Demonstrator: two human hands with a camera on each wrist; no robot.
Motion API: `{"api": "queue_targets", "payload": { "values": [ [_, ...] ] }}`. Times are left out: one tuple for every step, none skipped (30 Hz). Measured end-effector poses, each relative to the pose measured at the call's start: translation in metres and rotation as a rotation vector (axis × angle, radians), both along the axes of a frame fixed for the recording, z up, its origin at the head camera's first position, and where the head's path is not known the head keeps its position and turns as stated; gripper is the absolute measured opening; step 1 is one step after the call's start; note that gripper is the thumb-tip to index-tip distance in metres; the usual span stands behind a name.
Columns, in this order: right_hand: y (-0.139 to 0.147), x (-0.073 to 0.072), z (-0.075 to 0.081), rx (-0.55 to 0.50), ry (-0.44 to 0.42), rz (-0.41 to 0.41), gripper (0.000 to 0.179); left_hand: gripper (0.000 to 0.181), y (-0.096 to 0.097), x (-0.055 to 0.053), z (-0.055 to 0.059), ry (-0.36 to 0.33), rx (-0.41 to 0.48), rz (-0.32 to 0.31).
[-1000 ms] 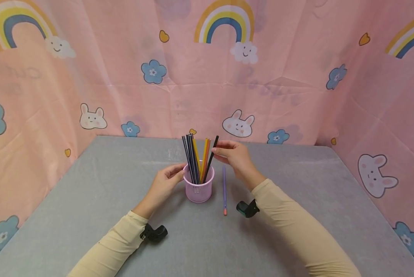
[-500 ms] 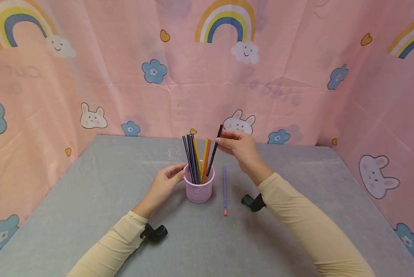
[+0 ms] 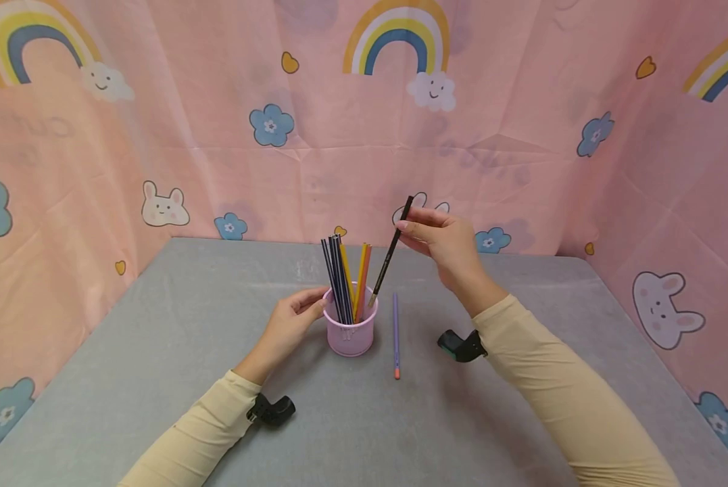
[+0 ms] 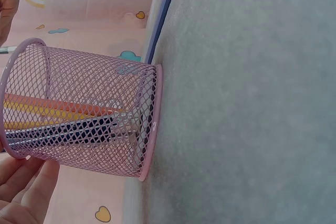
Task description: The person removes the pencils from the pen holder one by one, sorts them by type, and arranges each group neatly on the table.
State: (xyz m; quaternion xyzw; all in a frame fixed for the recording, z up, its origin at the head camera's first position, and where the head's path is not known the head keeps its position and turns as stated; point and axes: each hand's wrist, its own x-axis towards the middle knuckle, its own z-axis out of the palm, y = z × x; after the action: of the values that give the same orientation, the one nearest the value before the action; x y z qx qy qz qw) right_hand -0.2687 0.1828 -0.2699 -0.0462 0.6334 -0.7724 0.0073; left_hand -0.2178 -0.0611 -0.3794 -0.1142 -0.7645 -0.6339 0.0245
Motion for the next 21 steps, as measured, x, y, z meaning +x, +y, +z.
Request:
{"api": "queue_targets", "payload": {
  "values": [
    [0.002, 0.0, 0.002, -0.003, 0.006, -0.002, 0.015, 0.033, 0.0, 0.0, 0.0, 0.001, -0.002, 0.001],
    [0.004, 0.0, 0.003, -0.007, 0.012, -0.003, 0.015, 0.033, 0.0, 0.0, 0.0, -0.001, -0.001, 0.002],
    [0.006, 0.001, 0.004, -0.01, 0.017, -0.005, 0.015, 0.033, 0.0, 0.0, 0.0, 0.0, -0.001, 0.003],
    [0.008, 0.001, 0.005, -0.011, 0.021, -0.007, 0.015, 0.032, 0.0, 0.0, 0.0, 0.001, -0.003, 0.004],
    [0.01, 0.001, 0.005, -0.006, 0.027, -0.008, 0.015, 0.032, 0.0, 0.0, 0.0, 0.002, -0.003, 0.005],
    [0.012, 0.001, 0.005, -0.002, 0.033, -0.007, 0.015, 0.032, 0.0, 0.0, 0.0, 0.001, -0.001, 0.006],
    [0.014, 0.001, 0.005, 0.004, 0.035, -0.007, 0.015, 0.032, 0.0, 0.0, 0.0, 0.0, 0.0, 0.006],
    [0.016, 0.001, 0.004, 0.02, 0.034, -0.008, 0.015, 0.032, 0.0, -0.001, 0.0, 0.002, 0.0, 0.006],
    [0.018, 0.002, 0.003, 0.035, 0.032, -0.009, 0.016, 0.032, 0.0, -0.001, 0.0, 0.004, -0.001, 0.005],
    [0.019, 0.002, 0.002, 0.047, 0.029, -0.009, 0.016, 0.032, 0.0, -0.001, 0.0, 0.002, -0.002, 0.004],
    [0.021, 0.003, 0.001, 0.067, 0.024, -0.007, 0.016, 0.032, 0.0, -0.001, -0.001, 0.002, -0.001, 0.002],
    [0.023, 0.003, 0.0, 0.088, 0.016, -0.007, 0.015, 0.032, 0.001, -0.001, -0.001, 0.003, -0.001, 0.003],
    [0.025, 0.004, -0.001, 0.107, 0.01, -0.006, 0.015, 0.032, 0.001, -0.001, -0.002, 0.004, -0.001, 0.003],
    [0.026, 0.004, -0.002, 0.124, 0.005, -0.004, 0.015, 0.032, 0.001, -0.001, -0.002, 0.005, 0.0, 0.003],
    [0.028, 0.004, -0.003, 0.131, 0.001, -0.001, 0.016, 0.032, 0.0, -0.001, -0.002, 0.002, 0.002, 0.003],
    [0.03, 0.004, -0.005, 0.132, -0.004, 0.009, 0.015, 0.032, 0.0, -0.001, -0.002, 0.0, 0.002, 0.006],
    [0.031, 0.004, -0.006, 0.135, -0.009, 0.017, 0.016, 0.032, 0.0, -0.001, -0.001, -0.002, 0.005, 0.008],
    [0.033, 0.004, -0.008, 0.132, -0.015, 0.026, 0.016, 0.032, 0.0, 0.0, -0.001, -0.003, 0.005, 0.009],
    [0.035, 0.004, -0.009, 0.127, -0.022, 0.034, 0.017, 0.032, 0.0, 0.0, -0.001, -0.003, 0.004, 0.008],
    [0.036, 0.004, -0.011, 0.121, -0.033, 0.043, 0.017, 0.032, 0.0, 0.0, 0.0, -0.003, 0.005, 0.007],
    [0.038, 0.003, -0.013, 0.117, -0.044, 0.051, 0.017, 0.032, 0.0, 0.0, 0.0, -0.004, 0.006, 0.008]
  ]
}}
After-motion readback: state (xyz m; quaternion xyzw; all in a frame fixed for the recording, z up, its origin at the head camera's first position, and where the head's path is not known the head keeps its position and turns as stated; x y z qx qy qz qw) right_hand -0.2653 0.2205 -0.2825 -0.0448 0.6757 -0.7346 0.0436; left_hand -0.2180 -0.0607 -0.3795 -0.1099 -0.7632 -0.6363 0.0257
